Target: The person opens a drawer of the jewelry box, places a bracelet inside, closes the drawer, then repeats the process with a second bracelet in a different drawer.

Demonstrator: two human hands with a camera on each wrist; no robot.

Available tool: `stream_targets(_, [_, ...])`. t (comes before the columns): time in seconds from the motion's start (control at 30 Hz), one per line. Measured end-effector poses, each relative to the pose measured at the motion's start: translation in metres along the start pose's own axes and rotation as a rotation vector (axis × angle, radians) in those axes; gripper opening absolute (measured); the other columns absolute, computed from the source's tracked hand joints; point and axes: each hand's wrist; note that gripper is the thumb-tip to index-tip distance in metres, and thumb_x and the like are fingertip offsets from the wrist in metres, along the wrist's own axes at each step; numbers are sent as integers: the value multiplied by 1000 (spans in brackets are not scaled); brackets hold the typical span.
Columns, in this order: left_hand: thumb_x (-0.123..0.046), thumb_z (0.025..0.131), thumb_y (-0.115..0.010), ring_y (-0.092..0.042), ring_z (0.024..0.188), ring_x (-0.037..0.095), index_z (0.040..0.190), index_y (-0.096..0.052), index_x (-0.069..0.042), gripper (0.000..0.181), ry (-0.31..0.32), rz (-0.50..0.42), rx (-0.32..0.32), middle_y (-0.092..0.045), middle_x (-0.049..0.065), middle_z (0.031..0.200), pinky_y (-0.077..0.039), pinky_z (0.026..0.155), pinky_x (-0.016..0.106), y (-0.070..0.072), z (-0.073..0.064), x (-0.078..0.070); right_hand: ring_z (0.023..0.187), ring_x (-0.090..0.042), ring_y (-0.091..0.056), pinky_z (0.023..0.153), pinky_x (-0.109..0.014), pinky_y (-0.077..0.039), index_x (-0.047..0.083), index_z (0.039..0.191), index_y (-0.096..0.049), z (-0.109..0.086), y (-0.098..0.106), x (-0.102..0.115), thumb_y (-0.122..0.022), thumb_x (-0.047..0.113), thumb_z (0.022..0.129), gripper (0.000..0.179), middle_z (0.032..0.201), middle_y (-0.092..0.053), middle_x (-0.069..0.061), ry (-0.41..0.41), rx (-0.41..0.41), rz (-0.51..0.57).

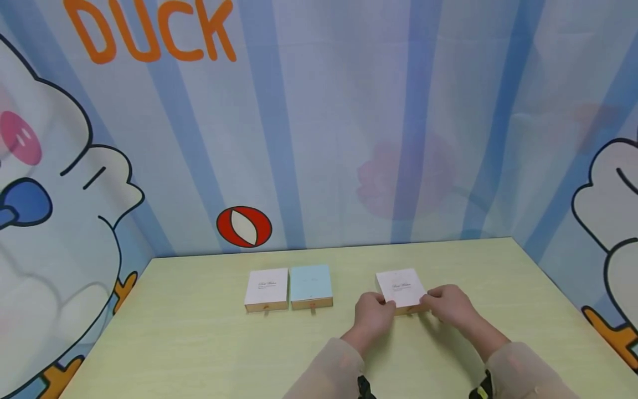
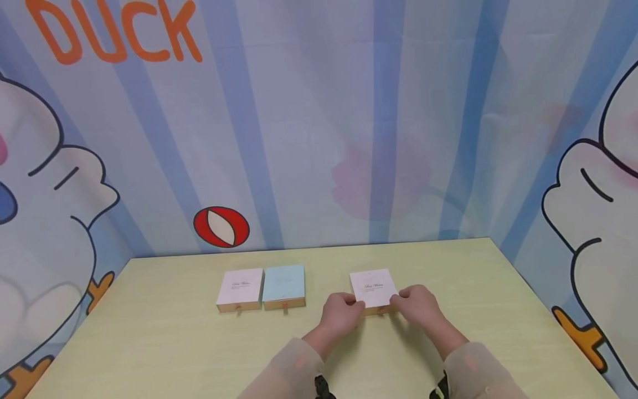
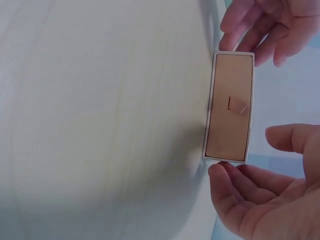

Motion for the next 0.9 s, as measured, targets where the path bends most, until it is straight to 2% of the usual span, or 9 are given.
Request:
stream_targets(0.17, [-13,86,-61,-52,76,12,106,-65,6,28,2,-39,-1,-63,5,87,-45,63,23,-3,-4,-1,84,-21,-57,62,-29,-50,-11,118,-59,0,-2,1,-55,20,87,44,109,-64,-22,-32,10,69])
stream_targets(0.47, [-12,86,-59,-52,75,13,112,-63,6,32,-26,-35,-12,-63,6,89,-45,62,22,3,-6,1,93,-25,-58,70,-34,-55,-14,122,-54,-1,-9,7,-56,23,89,50,119,-59,-27,-44,10,105])
stream_targets(0.77, [-13,86,-60,-56,86,17,120,-59,8,40,-38,11,-37,-65,13,105,-52,77,32,17,-2,6,99,-28,-59,73,-36,-56,-14,122,-54,-1,-20,21,-57,22,88,49,122,-57,-29,-30,13,128])
stream_targets(0.9, [-15,86,-59,-56,92,19,123,-56,9,43,-31,19,-41,-63,17,115,-53,83,37,23,-1,10,97,-26,-59,73,-36,-56,-13,121,-55,1,-26,26,-57,22,89,48,120,-59,-27,-34,20,129])
Point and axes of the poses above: each hand's wrist, its own z-axis towards the middle knuckle, its own y-axis out of the back of the hand, x = y × z
